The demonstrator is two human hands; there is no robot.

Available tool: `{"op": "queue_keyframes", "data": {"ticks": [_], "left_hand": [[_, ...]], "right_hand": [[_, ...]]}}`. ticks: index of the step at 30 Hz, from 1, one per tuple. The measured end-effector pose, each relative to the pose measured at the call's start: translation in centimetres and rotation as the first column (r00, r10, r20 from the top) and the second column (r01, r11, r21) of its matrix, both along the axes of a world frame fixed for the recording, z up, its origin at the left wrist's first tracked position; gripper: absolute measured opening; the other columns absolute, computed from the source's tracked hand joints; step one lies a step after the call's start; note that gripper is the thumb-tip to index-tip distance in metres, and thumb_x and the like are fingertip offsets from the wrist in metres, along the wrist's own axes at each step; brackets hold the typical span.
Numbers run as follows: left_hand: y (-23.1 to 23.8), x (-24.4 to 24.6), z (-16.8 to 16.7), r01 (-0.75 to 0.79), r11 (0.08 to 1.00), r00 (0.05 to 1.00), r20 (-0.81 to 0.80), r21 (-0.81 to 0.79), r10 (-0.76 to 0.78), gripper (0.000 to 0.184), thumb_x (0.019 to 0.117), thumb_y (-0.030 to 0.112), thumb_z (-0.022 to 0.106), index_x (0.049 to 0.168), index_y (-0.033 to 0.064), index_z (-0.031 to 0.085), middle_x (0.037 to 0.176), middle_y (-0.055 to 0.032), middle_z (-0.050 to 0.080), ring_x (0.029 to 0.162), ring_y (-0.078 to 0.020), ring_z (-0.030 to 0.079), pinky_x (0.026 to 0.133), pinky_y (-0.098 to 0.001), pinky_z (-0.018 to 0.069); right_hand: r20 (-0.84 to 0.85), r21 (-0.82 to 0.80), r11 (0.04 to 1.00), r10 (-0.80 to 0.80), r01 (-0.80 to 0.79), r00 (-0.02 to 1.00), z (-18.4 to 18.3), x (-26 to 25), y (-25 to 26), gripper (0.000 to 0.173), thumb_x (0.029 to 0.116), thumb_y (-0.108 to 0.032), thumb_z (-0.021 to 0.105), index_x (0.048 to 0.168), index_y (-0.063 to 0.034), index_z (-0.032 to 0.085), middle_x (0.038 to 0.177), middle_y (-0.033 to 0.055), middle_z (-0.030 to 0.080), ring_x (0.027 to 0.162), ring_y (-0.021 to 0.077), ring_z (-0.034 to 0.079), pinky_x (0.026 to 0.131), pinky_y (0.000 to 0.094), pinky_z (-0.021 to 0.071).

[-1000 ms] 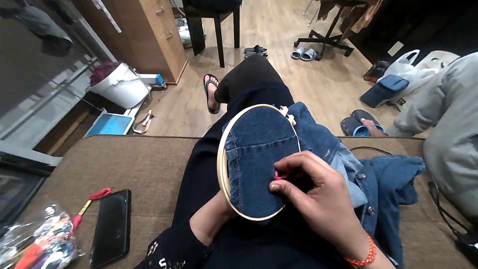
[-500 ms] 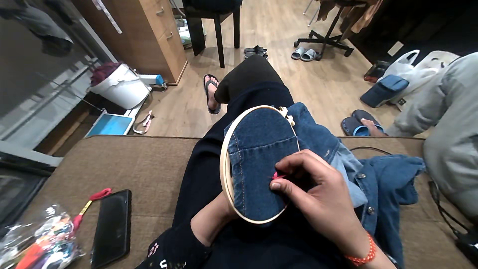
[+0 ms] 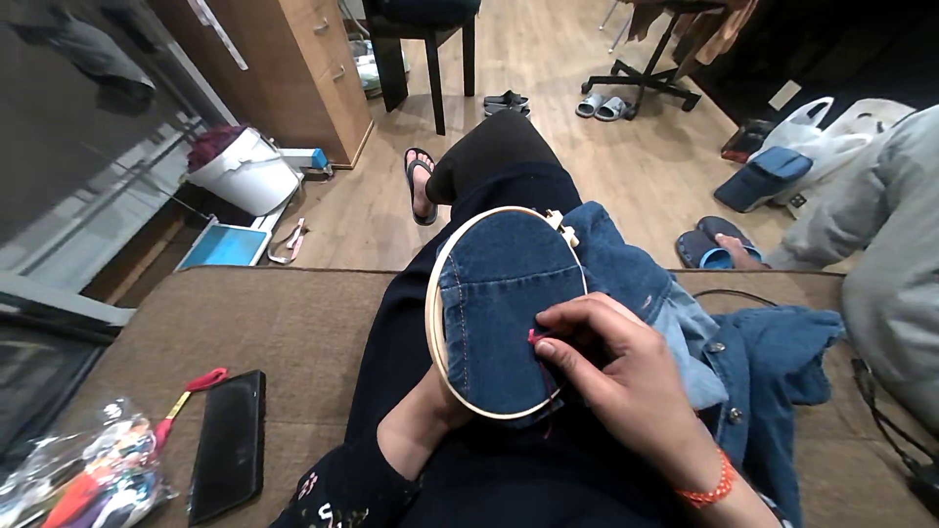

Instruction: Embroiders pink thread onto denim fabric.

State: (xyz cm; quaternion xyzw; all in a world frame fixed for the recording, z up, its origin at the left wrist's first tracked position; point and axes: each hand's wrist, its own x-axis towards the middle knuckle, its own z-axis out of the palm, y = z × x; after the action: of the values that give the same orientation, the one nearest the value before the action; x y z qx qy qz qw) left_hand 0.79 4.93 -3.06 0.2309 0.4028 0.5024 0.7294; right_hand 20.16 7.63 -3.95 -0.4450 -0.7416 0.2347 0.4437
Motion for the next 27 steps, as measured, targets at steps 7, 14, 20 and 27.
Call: {"op": "queue_keyframes", "data": {"ticks": [7, 14, 20, 27], "left_hand": [[0.6, -1.1, -2.9, 0.078, 0.979, 0.989, 0.106, 0.188, -0.099, 0.021, 0.0976, 0.005, 0.053, 0.096, 0.0165, 0.071, 0.087, 0.0026, 0.076, 0.083, -0.0032, 0.072, 0.079, -0.0219, 0.0603], [0.3, -1.6, -2.0, 0.072, 0.982, 0.996, -0.058, 0.175, -0.063, 0.027, 0.0886, -0.007, 0.056, 0.093, 0.0163, 0.069, 0.083, 0.0075, 0.074, 0.079, 0.0012, 0.070, 0.076, -0.0181, 0.0590], [0.6, -1.9, -1.6, 0.138, 0.972, 0.881, -0.473, 0.191, -0.032, 0.025, 0.0833, -0.006, 0.066, 0.105, 0.0051, 0.061, 0.086, 0.0104, 0.067, 0.084, 0.0089, 0.063, 0.079, -0.0124, 0.0536], [0.7, -2.7, -1.3, 0.284, 0.894, 0.698, -0.714, 0.346, 0.055, 0.038, 0.0793, 0.008, 0.077, 0.113, 0.0015, 0.062, 0.093, 0.0096, 0.068, 0.089, 0.0133, 0.061, 0.083, -0.0092, 0.0508]], "right_hand": [[0.023, 0.017, 1.000, -0.007, 0.007, 1.000, -0.4, 0.1, 0.3, 0.014, 0.0941, -0.031, 0.071, 0.103, -0.0211, 0.074, 0.095, -0.0111, 0.066, 0.077, -0.0016, 0.063, 0.064, 0.0153, 0.0558], [0.008, 0.012, 1.000, -0.006, 0.005, 1.000, -0.4, 0.1, 0.2, 0.011, 0.0940, -0.030, 0.071, 0.100, -0.0204, 0.073, 0.093, -0.0104, 0.066, 0.075, -0.0010, 0.063, 0.063, 0.0158, 0.0557], [0.018, 0.025, 1.000, -0.010, 0.010, 1.000, -0.3, 0.2, 0.3, 0.011, 0.0933, -0.029, 0.071, 0.099, -0.0202, 0.073, 0.092, -0.0110, 0.066, 0.076, -0.0016, 0.062, 0.065, 0.0155, 0.0552], [0.025, 0.023, 1.000, -0.020, 0.019, 0.999, -0.3, 0.1, 0.2, 0.010, 0.0921, -0.029, 0.073, 0.098, -0.0203, 0.073, 0.092, -0.0108, 0.065, 0.076, -0.0018, 0.062, 0.064, 0.0151, 0.0552]]}}
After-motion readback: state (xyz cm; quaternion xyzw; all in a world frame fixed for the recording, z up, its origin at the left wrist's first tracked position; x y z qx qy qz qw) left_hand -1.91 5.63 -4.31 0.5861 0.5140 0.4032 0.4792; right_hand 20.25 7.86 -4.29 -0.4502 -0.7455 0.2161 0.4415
